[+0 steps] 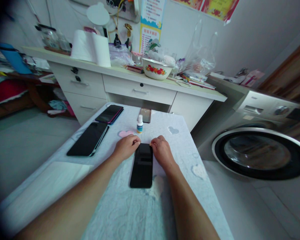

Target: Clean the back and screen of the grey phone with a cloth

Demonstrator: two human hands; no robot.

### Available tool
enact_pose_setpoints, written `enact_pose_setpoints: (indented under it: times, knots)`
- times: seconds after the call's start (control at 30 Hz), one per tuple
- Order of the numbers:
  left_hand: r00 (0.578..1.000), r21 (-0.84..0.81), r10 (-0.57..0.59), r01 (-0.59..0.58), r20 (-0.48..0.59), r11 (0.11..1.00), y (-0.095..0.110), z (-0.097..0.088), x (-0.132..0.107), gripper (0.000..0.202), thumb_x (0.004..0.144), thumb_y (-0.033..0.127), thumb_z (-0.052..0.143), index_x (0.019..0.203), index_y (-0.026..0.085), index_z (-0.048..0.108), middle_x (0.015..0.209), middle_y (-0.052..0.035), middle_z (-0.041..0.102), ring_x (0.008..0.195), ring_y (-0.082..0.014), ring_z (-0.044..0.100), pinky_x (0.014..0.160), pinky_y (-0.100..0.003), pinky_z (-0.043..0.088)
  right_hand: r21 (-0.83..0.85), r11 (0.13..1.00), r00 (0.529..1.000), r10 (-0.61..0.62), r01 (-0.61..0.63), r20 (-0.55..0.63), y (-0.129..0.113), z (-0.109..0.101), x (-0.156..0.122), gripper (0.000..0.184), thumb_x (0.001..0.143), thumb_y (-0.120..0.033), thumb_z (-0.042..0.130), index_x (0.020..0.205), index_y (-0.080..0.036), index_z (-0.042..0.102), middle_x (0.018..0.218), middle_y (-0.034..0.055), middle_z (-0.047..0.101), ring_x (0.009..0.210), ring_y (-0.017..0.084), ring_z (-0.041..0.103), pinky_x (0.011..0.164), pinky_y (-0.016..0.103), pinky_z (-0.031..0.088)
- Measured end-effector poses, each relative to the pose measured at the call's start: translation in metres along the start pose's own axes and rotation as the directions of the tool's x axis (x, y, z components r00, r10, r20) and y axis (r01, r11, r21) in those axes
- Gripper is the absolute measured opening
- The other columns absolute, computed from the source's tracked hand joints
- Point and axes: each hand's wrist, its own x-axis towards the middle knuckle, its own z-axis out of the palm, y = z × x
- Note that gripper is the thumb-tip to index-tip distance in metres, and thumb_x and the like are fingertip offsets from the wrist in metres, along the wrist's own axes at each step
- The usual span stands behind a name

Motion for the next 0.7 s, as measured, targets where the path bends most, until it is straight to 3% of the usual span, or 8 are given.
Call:
enact_pose_setpoints:
  times: [0.27,0.5,0.7]
  knots:
    - [1.000,-0.008,0.005,-0.005,-0.006,1.000,-0.001,0.000,0.000,0.013,0.083,0.022,0.052,0.083,0.022,0.065,0.090,-0.0010,0.066,0.078,-0.0141,0.059,0.065,-0.025,0.037,0.019,0.999,0.997,0.034,-0.035,0.072,0.000,-0.006,-0.001,0.011,0.084,-0.012,0.060,0.081,-0.015,0.070,0.083,0.0045,0.061,0.079,0.015,0.057,0.073,0.025,0.040]
    - [1.000,-0.001,0.004,-0.004,-0.007,1.000,-0.001,0.001,0.000,0.014,0.083,0.021,0.051,0.083,0.021,0.065,0.091,-0.0011,0.067,0.081,-0.0142,0.059,0.066,-0.025,0.038,0.060,0.997,0.980,-0.051,0.040,0.191,-0.009,-0.016,-0.008,0.012,0.081,-0.009,0.062,0.074,-0.016,0.067,0.078,0.0023,0.061,0.074,0.014,0.056,0.068,0.024,0.038]
    - [1.000,-0.007,0.009,-0.010,-0.019,1.000,-0.001,0.002,0.000,0.013,0.083,0.021,0.052,0.082,0.022,0.065,0.089,-0.0009,0.066,0.080,-0.0146,0.059,0.066,-0.025,0.038,0.118,0.987,0.931,-0.144,0.110,0.334,-0.020,-0.023,-0.013,0.013,0.078,-0.007,0.061,0.073,-0.017,0.068,0.078,0.0010,0.062,0.070,0.012,0.055,0.065,0.022,0.038]
